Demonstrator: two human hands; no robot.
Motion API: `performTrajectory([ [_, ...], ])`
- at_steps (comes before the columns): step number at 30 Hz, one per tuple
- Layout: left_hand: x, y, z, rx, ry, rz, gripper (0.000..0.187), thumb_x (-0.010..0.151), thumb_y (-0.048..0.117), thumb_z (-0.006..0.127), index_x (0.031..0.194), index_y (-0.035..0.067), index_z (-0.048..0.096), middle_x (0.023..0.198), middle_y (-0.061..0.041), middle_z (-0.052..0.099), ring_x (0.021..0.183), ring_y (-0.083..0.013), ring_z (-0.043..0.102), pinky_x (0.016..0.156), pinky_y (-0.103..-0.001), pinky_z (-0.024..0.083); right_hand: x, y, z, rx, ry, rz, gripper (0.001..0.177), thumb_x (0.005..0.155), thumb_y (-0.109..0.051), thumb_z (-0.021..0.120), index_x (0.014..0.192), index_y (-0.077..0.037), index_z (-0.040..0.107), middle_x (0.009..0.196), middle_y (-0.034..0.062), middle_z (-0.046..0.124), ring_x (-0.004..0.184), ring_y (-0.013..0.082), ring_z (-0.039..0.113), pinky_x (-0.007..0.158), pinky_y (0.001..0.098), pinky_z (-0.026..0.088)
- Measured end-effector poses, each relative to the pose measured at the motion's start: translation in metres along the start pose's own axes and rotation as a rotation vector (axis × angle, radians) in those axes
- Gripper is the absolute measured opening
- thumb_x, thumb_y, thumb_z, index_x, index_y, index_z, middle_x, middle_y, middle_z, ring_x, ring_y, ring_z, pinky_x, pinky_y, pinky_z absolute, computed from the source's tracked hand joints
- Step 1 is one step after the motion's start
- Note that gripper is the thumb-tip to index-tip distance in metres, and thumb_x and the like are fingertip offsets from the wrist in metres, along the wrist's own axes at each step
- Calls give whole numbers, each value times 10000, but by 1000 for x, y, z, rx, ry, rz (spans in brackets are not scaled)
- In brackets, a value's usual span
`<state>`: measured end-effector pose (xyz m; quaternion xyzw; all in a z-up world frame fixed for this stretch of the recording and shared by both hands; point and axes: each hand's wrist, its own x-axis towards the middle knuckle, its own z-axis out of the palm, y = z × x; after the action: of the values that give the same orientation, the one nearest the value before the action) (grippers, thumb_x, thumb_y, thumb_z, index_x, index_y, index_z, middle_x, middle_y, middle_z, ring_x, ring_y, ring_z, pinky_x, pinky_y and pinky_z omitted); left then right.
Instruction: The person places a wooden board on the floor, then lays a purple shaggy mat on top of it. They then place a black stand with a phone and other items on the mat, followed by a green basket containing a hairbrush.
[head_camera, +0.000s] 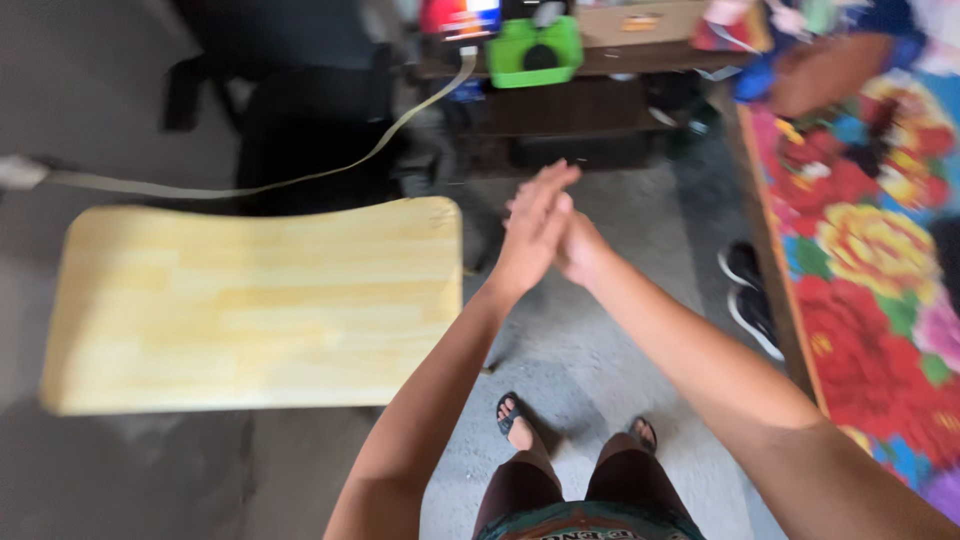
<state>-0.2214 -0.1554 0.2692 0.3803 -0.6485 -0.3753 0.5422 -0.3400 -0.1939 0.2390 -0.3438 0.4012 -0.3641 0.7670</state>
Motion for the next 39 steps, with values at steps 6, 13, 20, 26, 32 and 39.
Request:
performTrajectory([
  [6,9,-58,101,489,-70,-252,453,994,289,501,1425,155,534,1444,-151,555,1363,-357,455,1061,-534,306,-97,-35,-66,224,132,-171,558,1068,-456,434,1490,-91,452,1470,132,563,1308,310,563,1105,453,444],
  [13,-27,-93,256,11,-216,-566,352,1024,261,532,1326,97,607,1089,-104,778,954,-259,730,870,-358,564,-245,-26,-231,-43,686,-295,347,1031,-255,505,1342,-112,566,1360,110,636,1136,242,691,965,428,545],
  [20,-108,-44,438,15,-652,-287,331,1000,205,625,1298,60,637,1059,-135,762,931,-204,722,849,-329,553,-426,67,-404,57,1204,-324,277,995,-201,548,1260,-128,577,1161,47,620,1020,229,664,814,437,550],
  [26,-195,-22,574,-129,-848,-312,323,992,165,582,1273,11,623,1010,-126,773,856,-185,718,809,-320,568,-598,175,-497,333,1721,-228,453,902,-213,648,1317,-97,508,1163,107,560,1030,286,571,745,473,525],
  [32,-277,-5,681,-193,-1052,-357,324,987,163,583,1259,-11,615,918,-126,742,802,-182,701,760,-328,563,-732,228,-513,487,2283,226,788,787,-300,802,1443,-92,417,1401,182,480,1255,358,520,1027,477,479],
  [39,-349,14,766,-256,-1242,-509,327,963,206,562,1238,31,588,984,-87,712,763,-171,733,726,-321,577,-829,254,-514,752,2399,385,810,819,-292,792,1438,-36,337,1434,234,430,1271,367,476,1053,452,457],
])
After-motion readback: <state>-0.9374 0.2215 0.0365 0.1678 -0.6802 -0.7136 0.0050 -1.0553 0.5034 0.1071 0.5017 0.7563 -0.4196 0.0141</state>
